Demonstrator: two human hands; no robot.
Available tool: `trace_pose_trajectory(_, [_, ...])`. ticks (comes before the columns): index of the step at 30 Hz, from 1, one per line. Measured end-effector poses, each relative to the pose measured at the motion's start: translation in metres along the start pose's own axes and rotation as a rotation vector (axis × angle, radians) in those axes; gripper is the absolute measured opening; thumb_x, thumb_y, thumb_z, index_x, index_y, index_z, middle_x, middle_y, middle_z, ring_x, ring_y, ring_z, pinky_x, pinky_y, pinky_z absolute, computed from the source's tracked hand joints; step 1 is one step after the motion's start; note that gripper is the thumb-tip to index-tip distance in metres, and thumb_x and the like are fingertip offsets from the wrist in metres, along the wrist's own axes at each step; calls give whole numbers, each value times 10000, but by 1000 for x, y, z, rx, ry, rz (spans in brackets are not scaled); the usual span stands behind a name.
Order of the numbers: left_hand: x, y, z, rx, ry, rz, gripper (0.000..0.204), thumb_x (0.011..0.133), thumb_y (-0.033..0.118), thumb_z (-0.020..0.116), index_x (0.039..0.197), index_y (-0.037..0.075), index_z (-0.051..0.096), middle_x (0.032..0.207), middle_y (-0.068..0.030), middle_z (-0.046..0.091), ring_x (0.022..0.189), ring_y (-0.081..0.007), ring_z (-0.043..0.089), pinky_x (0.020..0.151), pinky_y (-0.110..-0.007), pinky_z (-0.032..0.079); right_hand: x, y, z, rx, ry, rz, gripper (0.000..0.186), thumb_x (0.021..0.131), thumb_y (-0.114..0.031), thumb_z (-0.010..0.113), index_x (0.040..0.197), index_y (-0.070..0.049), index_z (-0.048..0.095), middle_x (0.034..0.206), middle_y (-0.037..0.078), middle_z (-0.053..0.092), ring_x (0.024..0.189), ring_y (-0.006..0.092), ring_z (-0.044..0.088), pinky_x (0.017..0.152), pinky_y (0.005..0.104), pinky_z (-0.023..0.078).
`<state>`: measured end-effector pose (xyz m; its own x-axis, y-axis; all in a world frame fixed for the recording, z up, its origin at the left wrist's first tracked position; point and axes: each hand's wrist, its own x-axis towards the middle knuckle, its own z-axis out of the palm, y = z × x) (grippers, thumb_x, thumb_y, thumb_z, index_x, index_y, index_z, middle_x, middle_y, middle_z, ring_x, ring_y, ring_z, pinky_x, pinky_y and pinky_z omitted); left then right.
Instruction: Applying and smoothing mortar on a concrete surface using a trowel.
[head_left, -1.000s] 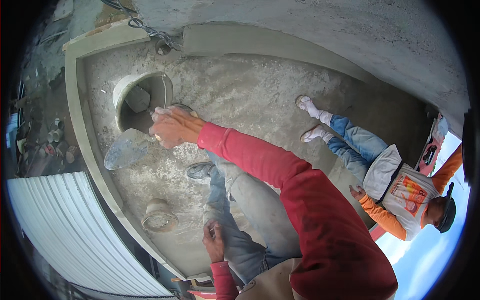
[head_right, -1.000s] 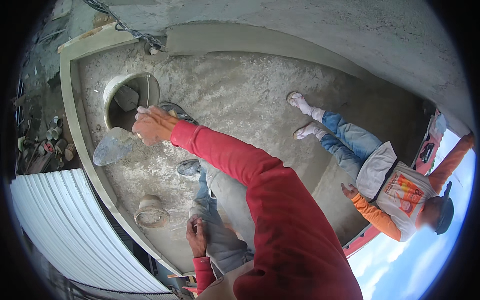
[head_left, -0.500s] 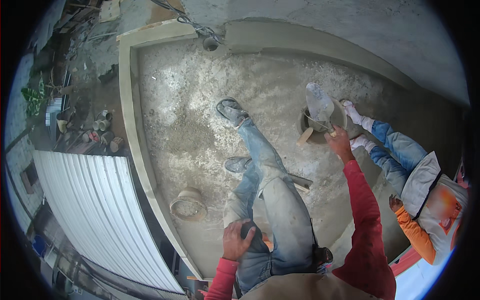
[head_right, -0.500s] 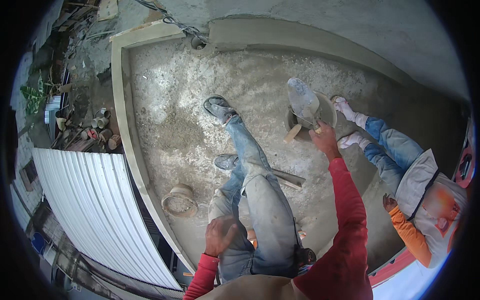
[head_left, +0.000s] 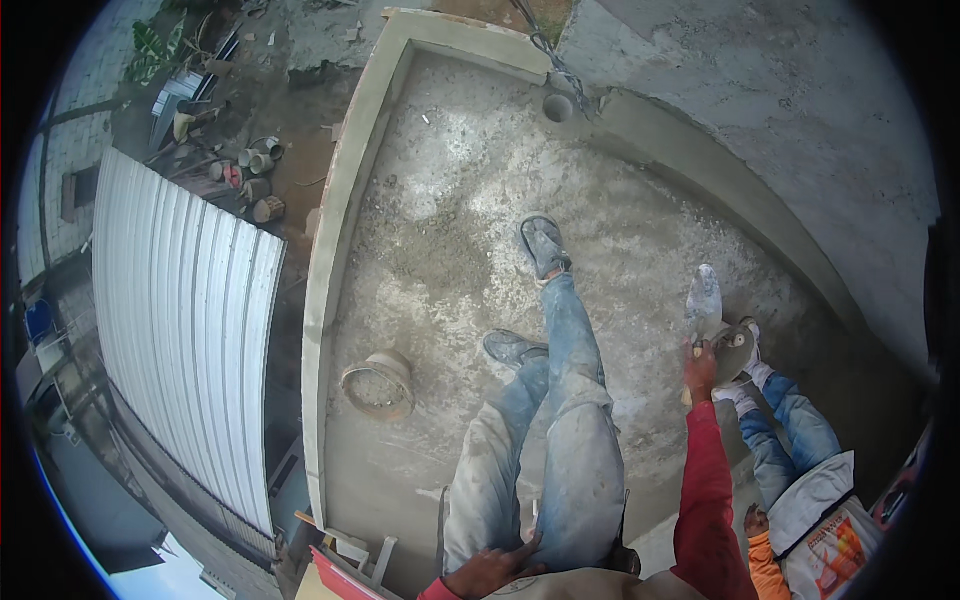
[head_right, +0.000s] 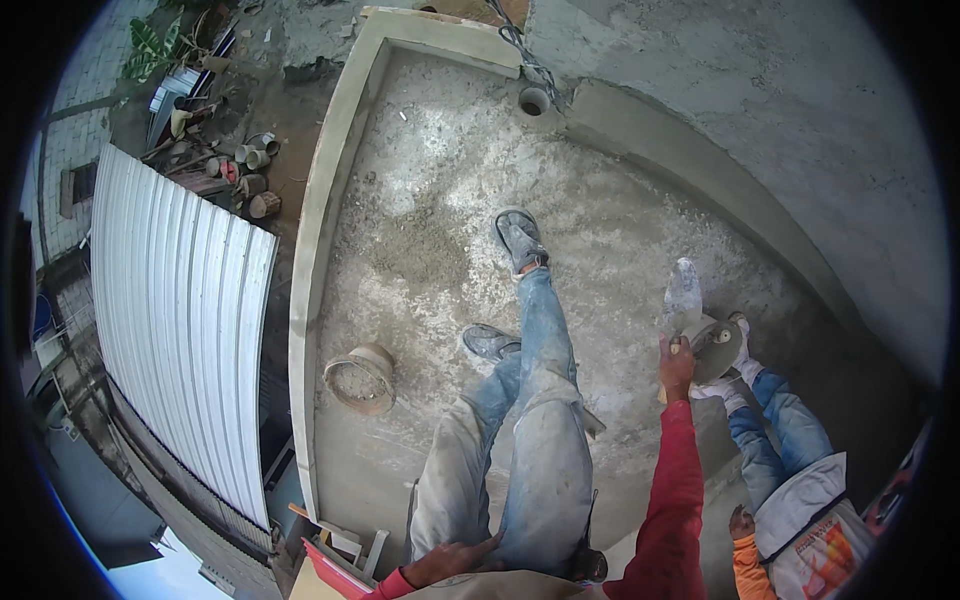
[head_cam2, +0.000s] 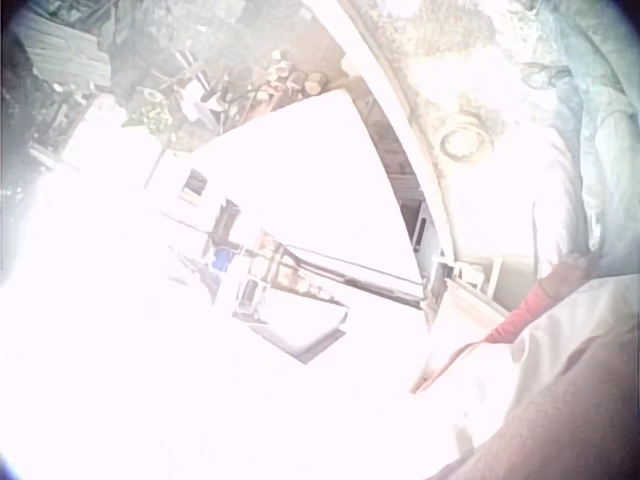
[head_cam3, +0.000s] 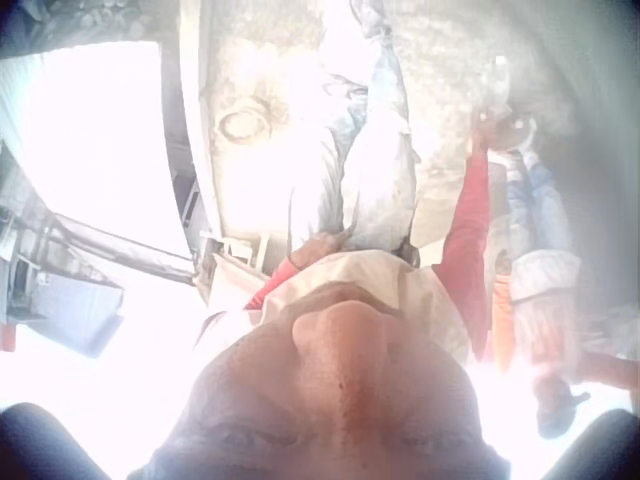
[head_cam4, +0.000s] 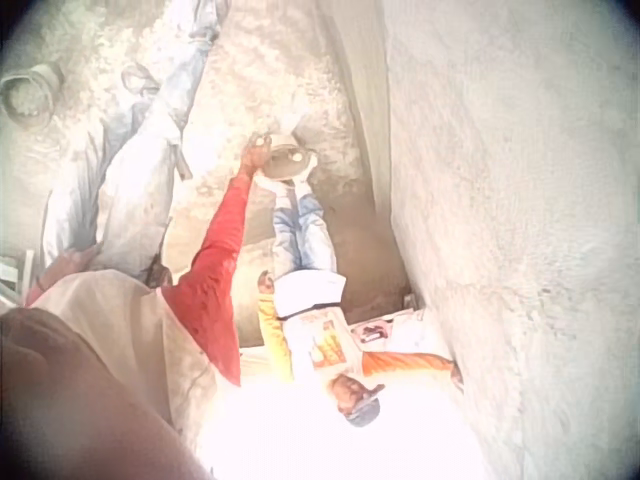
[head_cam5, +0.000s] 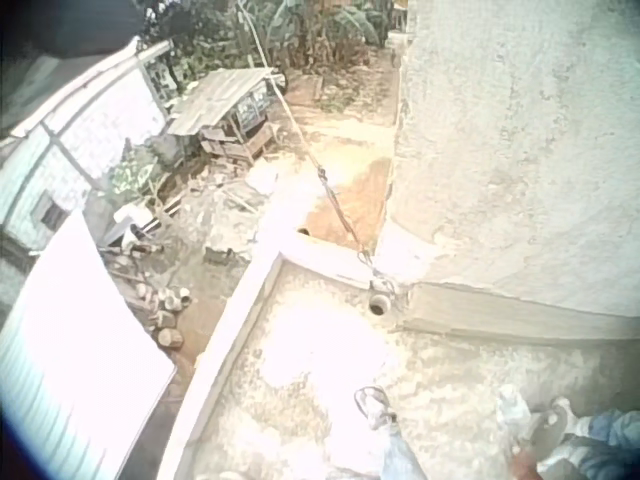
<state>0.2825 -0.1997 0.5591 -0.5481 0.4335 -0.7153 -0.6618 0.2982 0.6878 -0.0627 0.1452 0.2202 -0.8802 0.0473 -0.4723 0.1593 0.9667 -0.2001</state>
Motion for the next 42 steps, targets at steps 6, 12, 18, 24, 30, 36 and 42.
trace_pose_trajectory(6, [35,16,-29,-353,-240,7,506,1057,272,552,1545,183,452,1315,-195,658,984,-275,735,876,-410,582,44,-206,36,116,-279,-294,414,1022,-424,541,1181,-42,567,1018,313,675,986,522,637,821,564,494])
trace_pose_trajectory(12, [123,-51,-109,-991,-232,90,502,1072,292,549,1541,140,457,1343,-132,664,1102,-229,712,961,-373,543,192,-365,136,-174,-220,-541,372,1032,-411,525,1234,-100,499,986,288,703,952,538,649,808,608,502])
trace_pose_trajectory(18, [227,-201,-249,-259,752,-71,599,957,387,699,1433,62,534,1294,-194,670,1086,-345,708,948,-416,537,291,-423,236,-182,53,-743,333,1043,-375,525,1186,-79,470,889,305,686,859,535,653,729,605,508])
trace_pose_trajectory(24, [221,-250,-289,-141,715,-21,614,935,409,715,1419,71,549,1189,-190,695,1017,-357,711,875,-412,557,224,-391,270,-308,-76,-961,279,1012,-257,611,1156,-60,475,726,302,639,706,521,647,591,580,500])
trace_pose_trajectory(30, [205,-250,-271,53,827,-33,596,951,384,695,1426,55,548,1080,-172,706,918,-343,707,823,-400,555,279,-502,279,-170,170,-1174,282,1020,-276,588,1143,-40,494,782,303,667,760,525,659,639,586,514])
trace_pose_trajectory(36, [203,-254,-236,255,1028,65,595,956,378,687,1437,56,550,1062,-169,712,891,-330,702,799,-391,553,266,-555,334,-221,43,-1258,290,1037,-289,528,1150,-30,460,827,309,678,839,541,654,732,627,509])
trace_pose_trajectory(42, [171,-243,-195,0,1037,99,607,943,356,705,1439,47,544,1093,-183,711,916,-346,698,832,-403,550,173,-495,319,-275,-343,-1481,301,1019,-279,572,1167,-38,471,822,326,670,832,548,652,731,636,494])
